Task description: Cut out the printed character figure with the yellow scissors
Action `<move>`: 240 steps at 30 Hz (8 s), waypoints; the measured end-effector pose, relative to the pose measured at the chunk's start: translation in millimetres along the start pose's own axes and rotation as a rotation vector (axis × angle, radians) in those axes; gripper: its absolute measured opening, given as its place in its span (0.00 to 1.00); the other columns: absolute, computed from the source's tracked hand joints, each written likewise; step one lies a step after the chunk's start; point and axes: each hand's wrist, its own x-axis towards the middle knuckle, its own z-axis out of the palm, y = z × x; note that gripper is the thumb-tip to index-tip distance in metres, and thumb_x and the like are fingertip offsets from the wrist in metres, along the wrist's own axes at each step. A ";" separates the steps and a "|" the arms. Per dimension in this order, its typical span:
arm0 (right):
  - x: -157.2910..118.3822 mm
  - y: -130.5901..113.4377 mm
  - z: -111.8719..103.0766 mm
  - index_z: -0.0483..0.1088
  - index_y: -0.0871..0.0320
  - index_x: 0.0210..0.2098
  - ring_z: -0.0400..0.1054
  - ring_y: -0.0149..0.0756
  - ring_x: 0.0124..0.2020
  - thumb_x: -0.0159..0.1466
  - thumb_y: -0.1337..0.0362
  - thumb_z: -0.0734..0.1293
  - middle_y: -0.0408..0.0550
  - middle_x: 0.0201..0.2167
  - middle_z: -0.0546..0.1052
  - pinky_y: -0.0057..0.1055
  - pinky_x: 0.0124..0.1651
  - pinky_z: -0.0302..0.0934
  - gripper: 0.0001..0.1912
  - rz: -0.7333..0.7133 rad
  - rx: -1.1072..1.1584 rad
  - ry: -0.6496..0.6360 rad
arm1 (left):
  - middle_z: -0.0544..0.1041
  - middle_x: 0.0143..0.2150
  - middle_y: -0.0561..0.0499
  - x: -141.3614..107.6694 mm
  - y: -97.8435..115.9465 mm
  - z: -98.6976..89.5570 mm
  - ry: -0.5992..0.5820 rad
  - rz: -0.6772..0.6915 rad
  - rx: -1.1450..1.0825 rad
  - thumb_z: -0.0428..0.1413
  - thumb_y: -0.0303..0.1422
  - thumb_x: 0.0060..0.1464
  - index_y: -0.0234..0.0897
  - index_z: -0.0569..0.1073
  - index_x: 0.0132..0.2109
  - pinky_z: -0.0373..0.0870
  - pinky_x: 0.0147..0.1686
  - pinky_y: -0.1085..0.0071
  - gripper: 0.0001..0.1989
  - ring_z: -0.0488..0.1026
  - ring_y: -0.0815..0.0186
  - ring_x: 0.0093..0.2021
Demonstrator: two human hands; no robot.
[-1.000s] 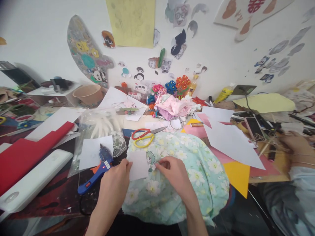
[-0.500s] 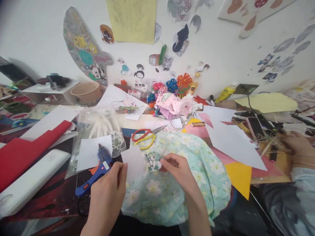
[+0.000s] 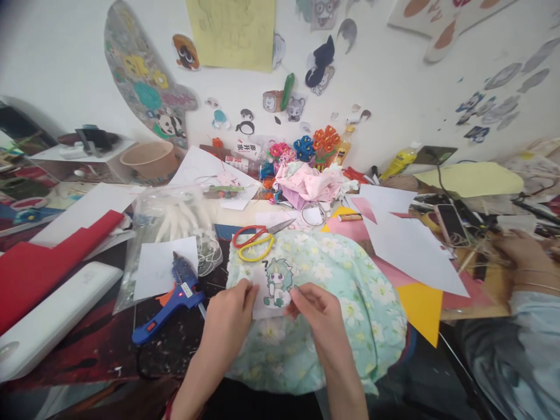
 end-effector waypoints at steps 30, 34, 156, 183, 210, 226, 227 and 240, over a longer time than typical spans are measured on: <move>5.8 3.6 -0.8 0.78 0.55 0.37 0.64 0.34 0.21 0.63 0.44 0.67 0.43 0.22 0.74 0.32 0.28 0.58 0.21 0.003 -0.646 0.065 | 0.82 0.35 0.48 -12.9 -17.3 23.1 0.166 0.009 -0.242 0.53 0.34 0.66 0.39 0.73 0.40 0.63 0.31 0.68 0.07 0.79 0.58 0.32; 15.6 2.3 0.3 0.76 0.57 0.34 0.61 0.31 0.20 0.64 0.46 0.67 0.43 0.22 0.72 0.31 0.26 0.56 0.19 -0.011 -0.495 -0.073 | 0.81 0.32 0.51 -11.1 -19.9 18.6 0.150 -0.009 -0.369 0.51 0.37 0.66 0.39 0.73 0.38 0.63 0.32 0.70 0.10 0.78 0.61 0.31; -11.0 -9.6 -4.0 0.77 0.58 0.33 0.65 0.29 0.25 0.60 0.54 0.75 0.42 0.25 0.74 0.27 0.28 0.63 0.12 -0.099 -0.130 -0.223 | 0.76 0.32 0.53 2.7 2.0 -13.2 0.195 0.153 -0.886 0.58 0.37 0.59 0.38 0.74 0.36 0.69 0.34 0.72 0.07 0.72 0.68 0.32; -12.1 -11.3 -2.9 0.70 0.58 0.22 0.65 0.30 0.21 0.64 0.51 0.71 0.41 0.17 0.70 0.28 0.27 0.59 0.21 -0.121 -0.208 -0.217 | 0.77 0.33 0.53 -0.4 2.2 -15.5 0.209 0.168 -0.880 0.60 0.35 0.59 0.38 0.76 0.36 0.68 0.33 0.74 0.06 0.70 0.69 0.31; -13.1 -9.3 -3.6 0.69 0.58 0.20 0.63 0.30 0.20 0.63 0.50 0.71 0.41 0.17 0.68 0.28 0.25 0.57 0.22 -0.124 -0.181 -0.196 | 0.76 0.33 0.53 0.4 3.5 -11.0 0.195 0.142 -0.959 0.61 0.36 0.58 0.39 0.73 0.39 0.67 0.34 0.74 0.07 0.70 0.69 0.32; -14.2 -1.3 -5.9 0.73 0.58 0.24 0.64 0.31 0.25 0.64 0.52 0.71 0.43 0.24 0.71 0.29 0.28 0.63 0.18 -0.189 -0.178 -0.166 | 0.74 0.28 0.53 0.4 4.1 -13.2 0.030 0.124 -1.105 0.62 0.42 0.57 0.36 0.78 0.32 0.63 0.30 0.75 0.13 0.66 0.70 0.29; -14.2 -1.5 -5.9 0.73 0.58 0.24 0.64 0.31 0.25 0.64 0.52 0.71 0.43 0.24 0.71 0.29 0.28 0.63 0.18 -0.193 -0.178 -0.164 | 0.74 0.28 0.53 0.4 4.1 -13.0 0.033 0.127 -1.104 0.62 0.42 0.57 0.36 0.78 0.33 0.63 0.30 0.74 0.13 0.66 0.70 0.29; -14.7 -4.1 -2.4 0.75 0.58 0.27 0.63 0.31 0.27 0.63 0.54 0.73 0.42 0.23 0.69 0.28 0.29 0.61 0.15 -0.184 -0.128 -0.117 | 0.75 0.26 0.52 -3.0 7.8 -4.6 -0.004 0.126 -1.087 0.65 0.43 0.54 0.35 0.77 0.29 0.66 0.30 0.73 0.15 0.69 0.68 0.28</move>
